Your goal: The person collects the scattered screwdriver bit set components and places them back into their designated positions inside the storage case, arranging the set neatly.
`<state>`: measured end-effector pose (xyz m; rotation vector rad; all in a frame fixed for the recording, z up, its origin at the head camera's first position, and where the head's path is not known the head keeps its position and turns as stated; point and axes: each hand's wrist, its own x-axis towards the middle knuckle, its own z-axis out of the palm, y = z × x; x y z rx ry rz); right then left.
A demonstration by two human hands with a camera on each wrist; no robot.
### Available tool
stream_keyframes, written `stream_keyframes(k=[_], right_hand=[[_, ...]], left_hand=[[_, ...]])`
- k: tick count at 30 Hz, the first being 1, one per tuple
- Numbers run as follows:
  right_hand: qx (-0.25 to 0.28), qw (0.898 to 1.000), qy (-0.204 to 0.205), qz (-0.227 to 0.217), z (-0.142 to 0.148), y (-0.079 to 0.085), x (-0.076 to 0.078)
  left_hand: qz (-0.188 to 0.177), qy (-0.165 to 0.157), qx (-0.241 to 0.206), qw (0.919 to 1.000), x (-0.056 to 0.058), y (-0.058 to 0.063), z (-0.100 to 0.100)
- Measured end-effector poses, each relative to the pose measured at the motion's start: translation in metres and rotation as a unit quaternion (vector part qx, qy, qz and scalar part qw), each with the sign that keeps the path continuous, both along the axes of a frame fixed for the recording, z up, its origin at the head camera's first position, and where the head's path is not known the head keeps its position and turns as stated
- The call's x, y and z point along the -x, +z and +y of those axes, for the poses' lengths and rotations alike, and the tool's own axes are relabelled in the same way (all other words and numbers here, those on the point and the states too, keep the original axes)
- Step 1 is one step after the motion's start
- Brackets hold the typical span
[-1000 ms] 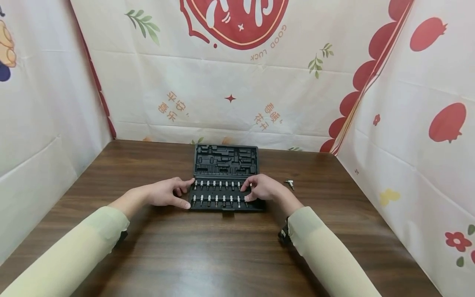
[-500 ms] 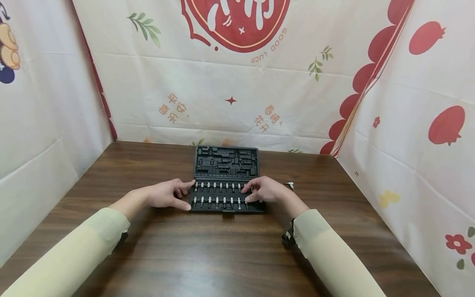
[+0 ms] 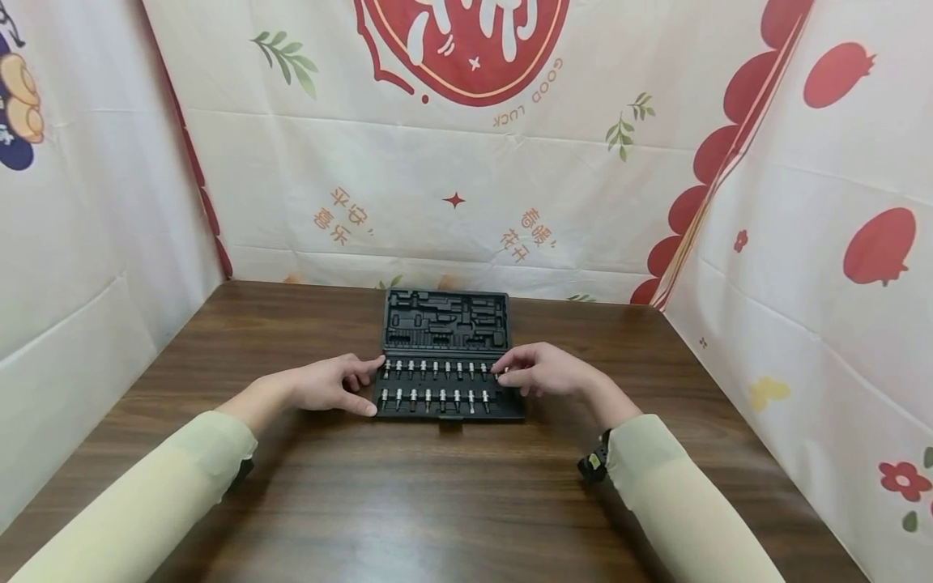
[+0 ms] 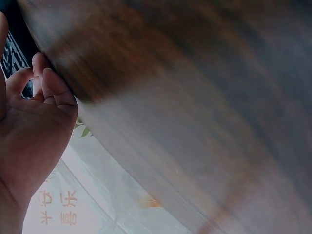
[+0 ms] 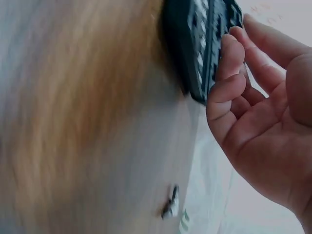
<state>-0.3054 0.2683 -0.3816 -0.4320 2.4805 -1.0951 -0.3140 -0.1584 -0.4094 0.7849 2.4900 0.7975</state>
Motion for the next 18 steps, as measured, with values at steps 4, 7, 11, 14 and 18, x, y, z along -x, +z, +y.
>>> stream_keyframes(k=[4, 7, 11, 14, 18], right_hand=[[0.016, 0.999, -0.031, 0.007, 0.019, 0.007, 0.0], [0.018, 0.998, -0.05, 0.014, 0.034, 0.01, 0.001], [0.018, 0.997, -0.069, 0.023, 0.054, 0.012, 0.001], [0.024, 0.996, -0.084, 0.029, 0.069, 0.011, 0.001], [0.036, 0.994, -0.097, 0.028, 0.088, 0.009, 0.001]], left_hand=[[0.002, -0.001, 0.001, 1.0, 0.0, 0.0, 0.0], [0.005, -0.001, 0.003, 1.0, 0.0, 0.0, 0.0], [0.008, -0.004, 0.005, 1.0, 0.0, -0.001, -0.001], [0.007, -0.004, 0.004, 1.0, 0.0, -0.001, -0.001], [0.003, 0.001, 0.003, 1.0, 0.0, -0.002, 0.0]])
